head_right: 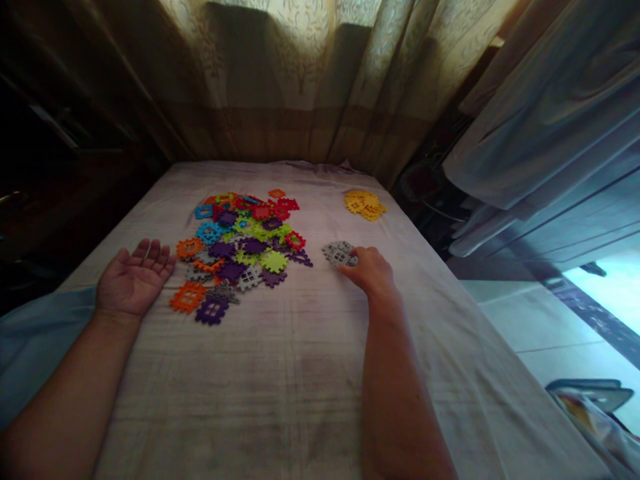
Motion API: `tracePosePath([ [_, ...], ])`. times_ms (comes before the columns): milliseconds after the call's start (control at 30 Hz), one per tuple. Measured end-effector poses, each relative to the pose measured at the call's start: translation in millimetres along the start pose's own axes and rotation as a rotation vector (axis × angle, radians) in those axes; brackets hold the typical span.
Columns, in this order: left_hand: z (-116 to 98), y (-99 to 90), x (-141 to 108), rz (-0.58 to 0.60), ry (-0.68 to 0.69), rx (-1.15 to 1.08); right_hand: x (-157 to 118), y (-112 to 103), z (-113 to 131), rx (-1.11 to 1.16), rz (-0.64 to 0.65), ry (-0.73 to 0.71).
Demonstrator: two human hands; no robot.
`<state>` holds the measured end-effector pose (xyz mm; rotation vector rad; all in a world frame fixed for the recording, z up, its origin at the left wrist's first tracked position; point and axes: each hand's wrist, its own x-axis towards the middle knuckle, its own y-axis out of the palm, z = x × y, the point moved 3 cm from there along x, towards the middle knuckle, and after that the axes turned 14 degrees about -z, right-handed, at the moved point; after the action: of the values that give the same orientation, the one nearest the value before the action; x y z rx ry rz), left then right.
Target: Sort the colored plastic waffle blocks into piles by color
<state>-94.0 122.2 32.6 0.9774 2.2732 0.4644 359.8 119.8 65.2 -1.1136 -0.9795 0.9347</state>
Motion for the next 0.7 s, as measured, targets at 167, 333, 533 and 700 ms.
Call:
tracePosePath([
  [167,0,-1.3,2,0.000,0.008,0.014,2,11,-4,0.004,-0.005,0.025],
  [333,0,-1.4,2,0.000,0.015,0.035,3,11,-2,0.032,-0.051,0.004],
  [533,0,-1.1,1,0.013,0.013,0.024,-2,2,15,0.042,-0.066,-0.032],
  [700,0,-0.4,0,0.003,0.005,0.002,-12,-1,47,0.112,-0.089,-0.174],
])
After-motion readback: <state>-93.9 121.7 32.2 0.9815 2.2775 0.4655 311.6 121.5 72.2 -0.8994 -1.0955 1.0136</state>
